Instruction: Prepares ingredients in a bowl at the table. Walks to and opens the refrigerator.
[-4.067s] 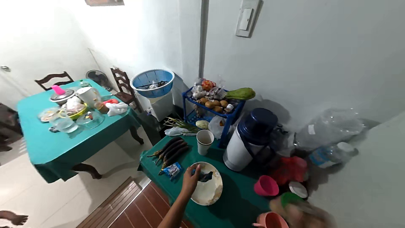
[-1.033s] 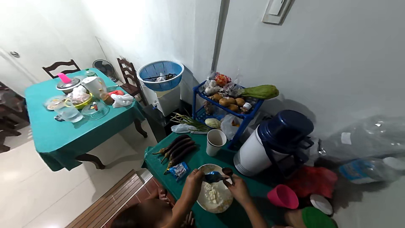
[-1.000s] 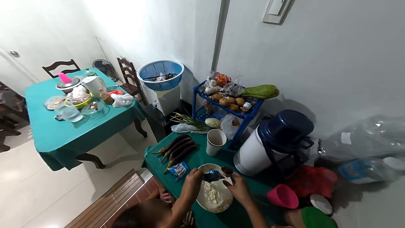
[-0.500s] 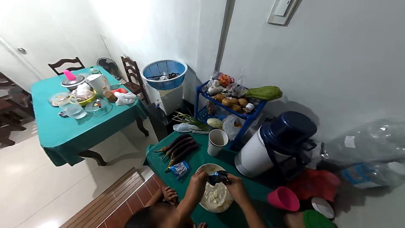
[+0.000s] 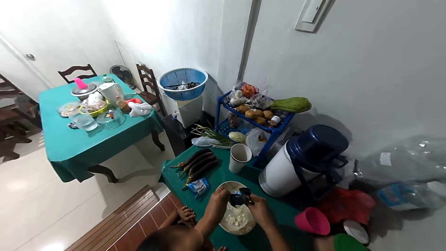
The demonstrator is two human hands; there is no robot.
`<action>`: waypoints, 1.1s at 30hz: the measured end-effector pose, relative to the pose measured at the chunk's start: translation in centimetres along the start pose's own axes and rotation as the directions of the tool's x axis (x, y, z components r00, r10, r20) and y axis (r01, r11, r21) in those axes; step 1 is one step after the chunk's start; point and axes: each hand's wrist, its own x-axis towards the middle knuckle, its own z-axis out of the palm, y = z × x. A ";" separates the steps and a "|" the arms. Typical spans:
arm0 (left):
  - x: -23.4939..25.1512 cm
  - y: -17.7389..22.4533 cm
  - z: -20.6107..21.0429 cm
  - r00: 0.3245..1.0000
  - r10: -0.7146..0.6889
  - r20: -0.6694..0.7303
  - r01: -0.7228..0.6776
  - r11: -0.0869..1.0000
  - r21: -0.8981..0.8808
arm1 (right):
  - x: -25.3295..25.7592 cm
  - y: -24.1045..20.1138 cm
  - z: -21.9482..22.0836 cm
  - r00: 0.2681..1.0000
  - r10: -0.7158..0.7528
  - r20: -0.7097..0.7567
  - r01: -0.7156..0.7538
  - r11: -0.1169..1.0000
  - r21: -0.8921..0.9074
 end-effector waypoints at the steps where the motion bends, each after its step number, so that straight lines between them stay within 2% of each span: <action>1: 0.0 -0.2 0.0 1.000 0.011 -0.003 -0.011 1.000 -0.002 | 0.0 0.0 0.1 1.000 -0.007 0.008 0.007 1.000 0.000; 4: 0.1 -0.5 -0.9 0.998 0.040 -0.048 -0.039 0.999 0.014 | 0.2 0.7 -0.4 1.000 -0.018 -0.024 0.019 1.000 0.016; 8: -0.2 -0.1 -0.4 0.999 0.013 -0.036 -0.012 1.000 0.007 | 0.0 -0.5 0.0 1.000 0.001 -0.013 -0.001 1.000 0.030; 14: -0.4 -0.8 -1.4 0.996 0.008 -0.091 -0.011 0.999 -0.031 | 0.2 1.2 0.7 0.996 0.044 -0.082 -0.015 0.942 0.334; 17: -0.5 -1.0 -1.8 0.998 -0.023 -0.061 0.020 0.999 -0.046 | 0.0 0.7 0.7 0.992 0.024 -0.122 0.025 0.922 0.385; 21: -0.6 -1.4 -2.4 0.999 -0.033 0.001 0.033 0.992 -0.123 | -0.4 0.2 0.2 0.983 -0.038 -0.181 0.093 0.947 0.307; 25: -0.5 -2.0 -2.8 0.992 -0.088 0.089 0.100 0.985 -0.138 | 0.0 1.0 0.9 0.985 -0.025 -0.172 0.104 0.874 0.474; 27: -0.5 -2.5 -2.9 0.991 -0.080 0.106 0.093 0.988 -0.120 | -0.2 1.0 0.9 0.985 -0.019 -0.173 0.096 0.886 0.454; 31: -0.5 -2.4 -3.4 0.988 -0.054 0.144 0.068 0.994 -0.090 | -0.7 0.8 0.2 0.984 -0.083 -0.160 0.119 0.964 0.237; 33: -0.5 -1.9 -2.8 0.993 -0.048 0.111 0.058 0.994 -0.093 | -0.6 0.7 0.4 0.984 -0.092 -0.150 0.117 0.979 0.164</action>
